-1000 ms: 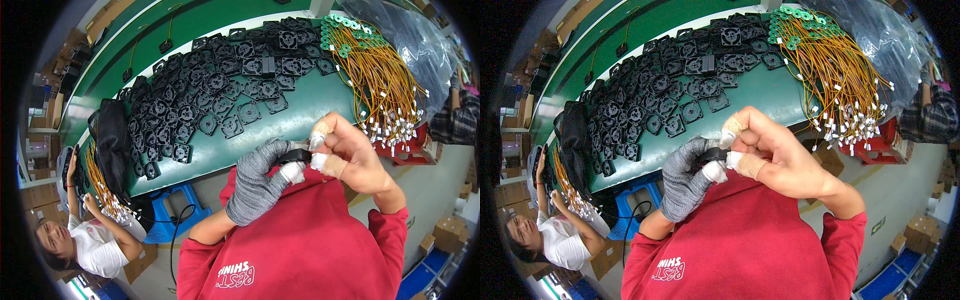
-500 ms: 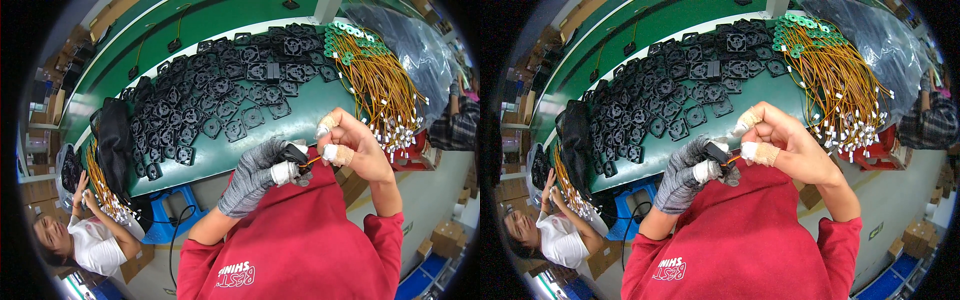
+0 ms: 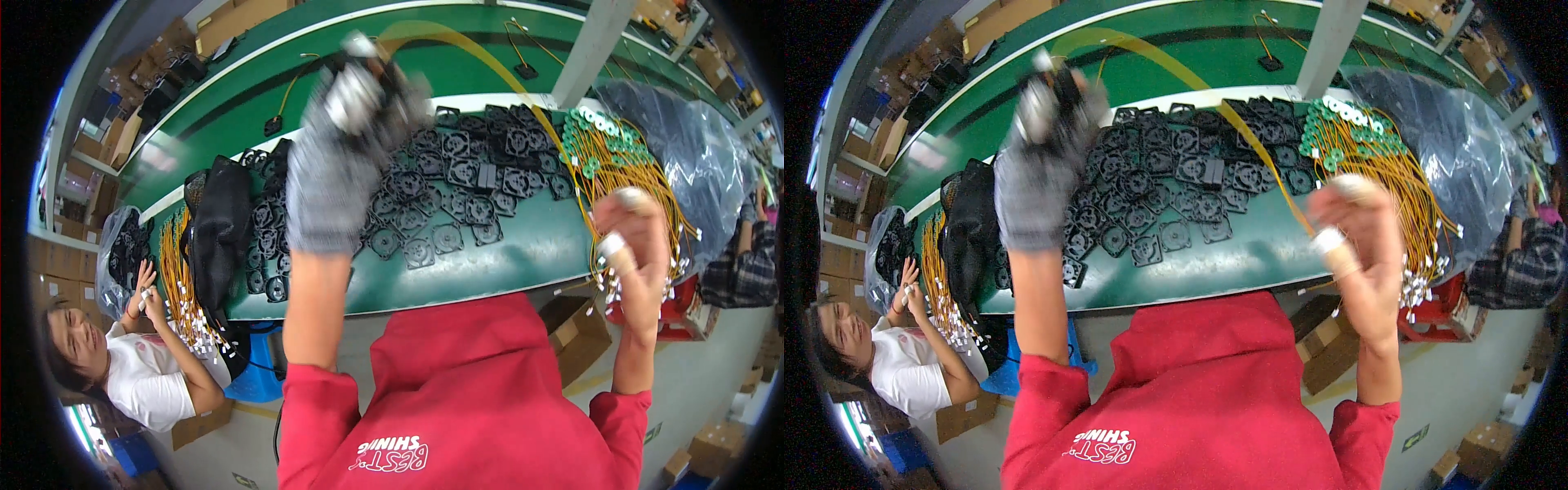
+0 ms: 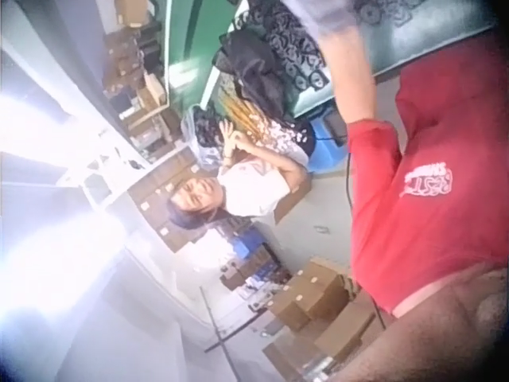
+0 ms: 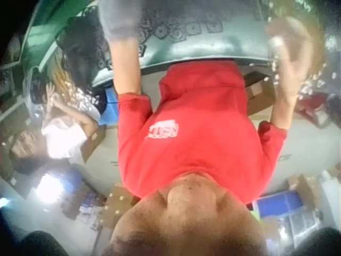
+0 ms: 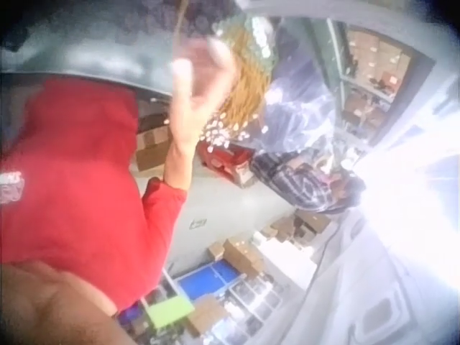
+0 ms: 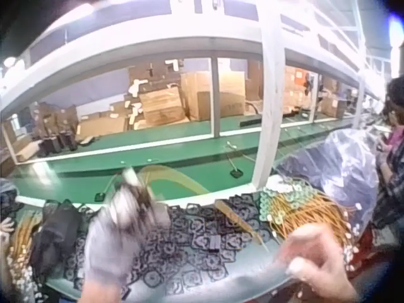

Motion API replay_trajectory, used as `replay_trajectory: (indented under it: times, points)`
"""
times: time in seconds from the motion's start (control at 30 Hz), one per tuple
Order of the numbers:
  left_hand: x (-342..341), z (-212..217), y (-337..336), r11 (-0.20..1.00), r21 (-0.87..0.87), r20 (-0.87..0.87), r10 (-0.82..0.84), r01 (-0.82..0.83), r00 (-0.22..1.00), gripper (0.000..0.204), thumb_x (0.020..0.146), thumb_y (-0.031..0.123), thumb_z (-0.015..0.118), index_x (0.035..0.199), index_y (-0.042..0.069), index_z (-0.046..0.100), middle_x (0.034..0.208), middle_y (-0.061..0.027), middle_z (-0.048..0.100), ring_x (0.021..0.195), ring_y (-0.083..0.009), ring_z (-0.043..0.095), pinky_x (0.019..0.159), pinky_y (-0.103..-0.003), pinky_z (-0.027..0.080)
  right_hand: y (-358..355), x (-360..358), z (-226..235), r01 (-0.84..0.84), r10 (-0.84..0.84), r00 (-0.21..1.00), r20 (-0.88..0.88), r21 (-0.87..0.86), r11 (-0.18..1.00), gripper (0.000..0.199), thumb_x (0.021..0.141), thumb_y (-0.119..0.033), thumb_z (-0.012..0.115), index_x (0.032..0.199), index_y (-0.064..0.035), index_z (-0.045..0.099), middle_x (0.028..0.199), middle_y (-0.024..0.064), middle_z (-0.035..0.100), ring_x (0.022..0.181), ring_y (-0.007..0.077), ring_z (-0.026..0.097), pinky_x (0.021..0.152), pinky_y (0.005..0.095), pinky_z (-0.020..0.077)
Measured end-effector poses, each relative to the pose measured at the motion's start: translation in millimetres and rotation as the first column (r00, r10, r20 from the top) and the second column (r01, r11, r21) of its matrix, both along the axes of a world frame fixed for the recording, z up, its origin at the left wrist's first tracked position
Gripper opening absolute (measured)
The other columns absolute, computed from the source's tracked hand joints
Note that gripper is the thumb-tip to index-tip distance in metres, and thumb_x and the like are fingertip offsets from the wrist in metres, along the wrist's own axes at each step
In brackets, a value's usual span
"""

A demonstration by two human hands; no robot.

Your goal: The person assembles electronic components by hand, attaching wire harnesses and connectors to fan modules.

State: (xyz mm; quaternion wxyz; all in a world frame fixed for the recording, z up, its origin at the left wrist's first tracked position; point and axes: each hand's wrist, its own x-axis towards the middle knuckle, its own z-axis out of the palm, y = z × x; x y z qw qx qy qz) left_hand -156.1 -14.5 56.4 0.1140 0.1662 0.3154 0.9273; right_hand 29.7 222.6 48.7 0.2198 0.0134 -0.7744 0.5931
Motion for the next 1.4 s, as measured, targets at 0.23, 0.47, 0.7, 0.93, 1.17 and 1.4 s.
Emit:
replay_trajectory:
  times: [0.23, 0.47, 0.7, 0.93, 1.17, 1.4]
  points:
    - [-166, 1, 32, 0.99, 0.009, 0.152, 0.138, -0.141, 0.979, 0.016, 0.076, 0.004, 0.062, 0.09, 0.0, 0.055, 0.093, -0.0161, 0.057, 0.093, -0.0353, 0.056, 0.084, -0.05, 0.05, 20, -12, -27, 0.549, -0.355, 0.821, -0.447, 0.45, 0.704, 0.028, 0.079, 0.003, 0.053, 0.107, 0.001, 0.048, 0.103, 0.0134, 0.053, 0.095, 0.0257, 0.052, 0.086, 0.0364, 0.0399]
    - [-205, -117, 94, 0.27, -0.961, 0.011, 0.225, -0.051, 0.974, 0.023, 0.077, 0.021, 0.062, 0.088, 0.001, 0.058, 0.071, -0.0139, 0.06, 0.061, -0.0259, 0.062, 0.056, -0.04, 0.051, 23, -20, -52, 0.352, -0.364, 0.926, -0.104, 0.59, 0.726, 0.024, 0.076, 0.001, 0.055, 0.099, -0.0006, 0.052, 0.098, 0.0168, 0.051, 0.091, 0.0319, 0.052, 0.081, 0.0372, 0.0422]
    - [-203, -96, 108, -0.492, -0.71, -0.438, -0.251, -0.503, 0.864, 0.043, 0.07, 0.041, 0.063, 0.09, 0.004, 0.064, 0.097, -0.0224, 0.061, 0.098, -0.0336, 0.056, 0.084, -0.039, 0.045, 58, -50, -22, 0.398, -0.456, 0.882, -0.114, 0.698, 0.595, 0.014, 0.078, -0.002, 0.056, 0.092, -0.0001, 0.053, 0.093, 0.015, 0.052, 0.085, 0.0308, 0.054, 0.074, 0.0367, 0.0441]
    - [-67, -39, 95, 0.186, -0.701, -0.667, -0.514, -0.689, 0.539, 0.045, 0.07, 0.016, 0.067, 0.112, 0.008, 0.054, 0.105, -0.0155, 0.055, 0.1, -0.0302, 0.053, 0.083, -0.036, 0.045, 114, -95, -40, 0.366, -0.601, 0.76, -0.249, 0.927, 0.079, 0.024, 0.073, -0.021, 0.065, 0.088, -0.0058, 0.052, 0.085, 0.01, 0.052, 0.08, 0.0259, 0.055, 0.07, 0.037, 0.0435]
    - [56, -46, 28, 0.266, -0.69, -0.608, -0.718, -0.673, 0.34, 0.044, 0.071, 0.023, 0.066, 0.11, 0.008, 0.055, 0.111, -0.0146, 0.049, 0.107, -0.0347, 0.044, 0.095, -0.048, 0.033, 134, -115, -55, 0.355, -0.638, 0.734, -0.233, 0.932, 0.068, 0.018, 0.081, -0.021, 0.056, 0.088, -0.0055, 0.051, 0.075, 0.0121, 0.057, 0.067, 0.0295, 0.06, 0.057, 0.0398, 0.0483]
    - [84, -102, 21, 0.187, -0.583, -0.626, -0.723, -0.791, 0.291, 0.043, 0.076, 0.031, 0.057, 0.113, 0.008, 0.054, 0.121, -0.0164, 0.045, 0.116, -0.0377, 0.037, 0.101, -0.056, 0.022, 201, -89, -6, 0.584, -0.66, 0.704, -0.261, 0.742, 0.329, 0.019, 0.082, -0.013, 0.054, 0.098, -0.0037, 0.055, 0.074, 0.0171, 0.062, 0.071, 0.0332, 0.061, 0.062, 0.0416, 0.0468]
